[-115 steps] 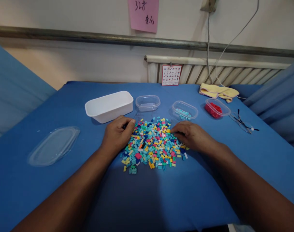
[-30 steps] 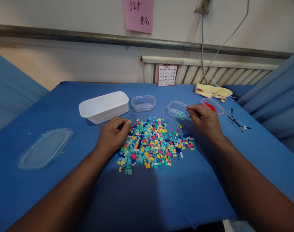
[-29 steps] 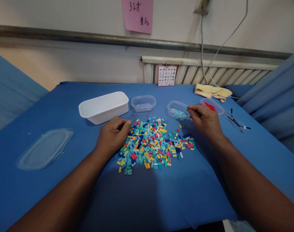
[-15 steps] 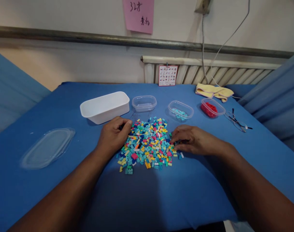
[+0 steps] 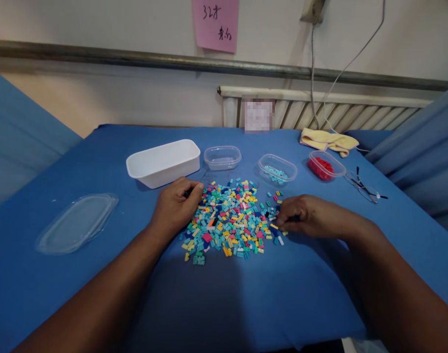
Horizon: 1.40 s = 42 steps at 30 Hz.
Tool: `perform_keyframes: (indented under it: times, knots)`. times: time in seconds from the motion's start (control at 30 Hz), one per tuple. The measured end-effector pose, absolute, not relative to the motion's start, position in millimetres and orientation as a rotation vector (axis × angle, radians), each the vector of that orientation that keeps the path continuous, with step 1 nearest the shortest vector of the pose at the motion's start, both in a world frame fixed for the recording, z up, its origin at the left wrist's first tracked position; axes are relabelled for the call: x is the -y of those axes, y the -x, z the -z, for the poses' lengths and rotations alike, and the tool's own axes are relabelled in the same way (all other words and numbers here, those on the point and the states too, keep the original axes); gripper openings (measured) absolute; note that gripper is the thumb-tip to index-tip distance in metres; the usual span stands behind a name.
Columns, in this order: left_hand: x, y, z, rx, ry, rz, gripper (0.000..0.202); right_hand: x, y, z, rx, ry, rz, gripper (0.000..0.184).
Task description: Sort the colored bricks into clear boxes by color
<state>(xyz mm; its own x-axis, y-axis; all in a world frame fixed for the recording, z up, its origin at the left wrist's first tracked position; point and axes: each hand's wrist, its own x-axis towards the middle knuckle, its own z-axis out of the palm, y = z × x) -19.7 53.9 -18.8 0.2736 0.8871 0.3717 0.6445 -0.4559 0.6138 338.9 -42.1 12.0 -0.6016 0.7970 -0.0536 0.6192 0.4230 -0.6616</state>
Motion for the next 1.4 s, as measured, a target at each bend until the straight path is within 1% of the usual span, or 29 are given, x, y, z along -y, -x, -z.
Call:
perform_keyframes:
  times: [0.07,0.1,0.27,0.4,0.5,0.73,0.97,1.17,1.4]
  knots:
    - [-54.0,19.8,19.5,-1.387,-2.202,-0.997,0.032,43.1,-344.5,-13.5,2.348,1.280,-1.013,0.019]
    - [-54.0,19.8,19.6,-1.386,-2.198,-1.001,0.032,42.6,-347.0,-13.4,2.321,1.300,-0.992,0.018]
    - [-53.6,19.3,18.5,-1.383,-2.202,-0.993,0.032,36.8,-340.7,-7.0,2.356,1.326,-0.612,0.018]
    - [-53.4,18.7,17.4,-1.394,-2.206,-0.998,0.030,35.2,-327.3,0.8,2.499,1.313,-0.436,0.020]
    - [-52.9,18.2,17.0,-1.388,-2.206,-1.007,0.030,33.7,-331.9,4.7,2.505,1.417,-0.345,0.021]
    - [-53.0,18.6,16.9,-1.388,-2.202,-0.996,0.031,30.2,-351.5,6.9,2.269,1.492,-0.429,0.021]
    - [-52.4,17.9,16.6,-1.371,-2.183,-1.009,0.031,33.6,-345.7,5.4,2.290,1.486,-0.408,0.020]
    - [-52.6,19.0,17.7,-1.370,-2.218,-0.999,0.031,32.8,-343.1,8.0,2.414,1.490,-0.350,0.020]
    - [-53.3,19.3,18.6,-1.372,-2.218,-1.001,0.033,35.1,-339.8,4.9,2.475,1.503,-0.369,0.021]
